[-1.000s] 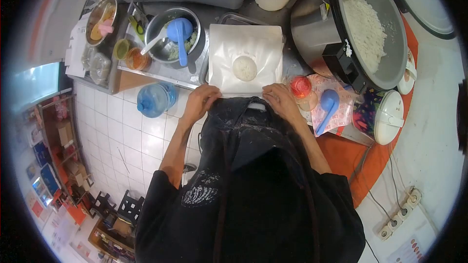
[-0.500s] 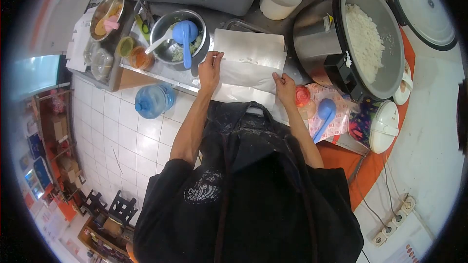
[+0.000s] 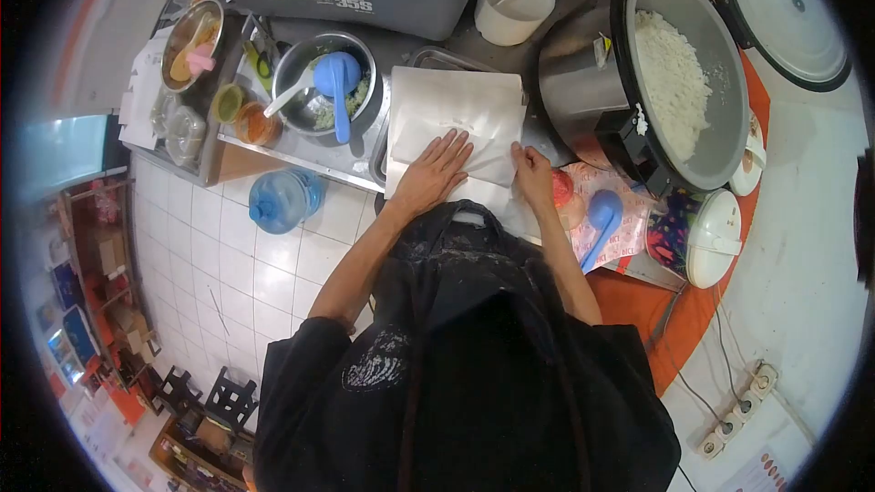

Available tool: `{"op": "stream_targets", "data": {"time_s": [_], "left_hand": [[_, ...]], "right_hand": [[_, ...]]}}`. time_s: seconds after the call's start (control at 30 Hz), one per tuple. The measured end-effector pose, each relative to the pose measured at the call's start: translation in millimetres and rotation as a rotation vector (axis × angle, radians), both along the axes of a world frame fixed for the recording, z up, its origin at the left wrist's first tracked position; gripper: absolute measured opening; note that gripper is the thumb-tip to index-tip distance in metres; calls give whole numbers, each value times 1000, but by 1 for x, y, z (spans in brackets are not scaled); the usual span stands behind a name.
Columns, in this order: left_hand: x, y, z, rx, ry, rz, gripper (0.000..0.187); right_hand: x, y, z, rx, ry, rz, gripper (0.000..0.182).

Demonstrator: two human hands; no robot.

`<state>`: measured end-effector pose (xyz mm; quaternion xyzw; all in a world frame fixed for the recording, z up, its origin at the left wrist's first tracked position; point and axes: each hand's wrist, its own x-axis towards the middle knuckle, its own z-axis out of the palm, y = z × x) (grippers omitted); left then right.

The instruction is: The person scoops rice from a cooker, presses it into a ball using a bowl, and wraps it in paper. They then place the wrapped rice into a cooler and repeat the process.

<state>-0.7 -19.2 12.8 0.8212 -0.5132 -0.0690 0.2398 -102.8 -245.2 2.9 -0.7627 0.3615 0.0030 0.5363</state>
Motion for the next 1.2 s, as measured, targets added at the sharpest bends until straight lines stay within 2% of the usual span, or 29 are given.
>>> {"op": "stream_targets", "data": {"time_s": [0.07,0.1,0.2,0.27,0.3,0.37,0.47,0.6,0.67,0.7,0.77,0.9,0.97,1.0,1.07,1.1,1.17,1.2], "left_hand": [[-1,1,-2,36,-8,-12,60],[-2,2,-2,33,-8,-12,60],[-1,2,-2,28,-41,-4,57],[-2,2,-4,34,-43,-2,57],[-3,2,-4,33,-43,-3,57],[-1,2,-5,29,-49,-9,57],[0,4,-2,25,-29,-14,57],[1,5,0,7,4,-9,57],[1,4,-3,34,7,-23,58],[1,4,-3,34,8,-22,58],[2,5,-2,30,9,-24,58],[4,5,-3,31,-15,-26,57],[2,6,-2,30,-18,-32,57],[3,5,-1,29,-19,-30,57],[5,6,0,29,-16,-38,56],[6,7,-1,29,-20,-34,56],[5,8,-5,11,-14,-15,55],[5,7,-3,9,-14,-4,55]], "right_hand": [[1,-6,4,409,-139,-245,39],[3,-8,9,406,-139,-245,39],[19,-12,25,314,-218,-250,36],[33,-11,31,-6,-129,-72,37],[37,-12,26,-6,-129,-72,37],[46,-15,10,-467,-59,37,34],[55,-16,15,-460,58,55,33],[53,-22,18,-512,6,96,32],[51,-25,16,-461,-162,153,33],[49,-24,15,-460,-162,154,33],[46,-21,11,-166,-354,157,34],[66,-4,25,-12,-301,117,39],[87,-2,3,-551,-388,133,38],[93,-8,10,-551,-390,134,38],[102,-26,41,-31,-44,654,36],[101,-32,50,-33,-48,659,36],[90,-36,62,-227,-204,1034,32],[86,-34,62,-228,-204,1046,32]]}}
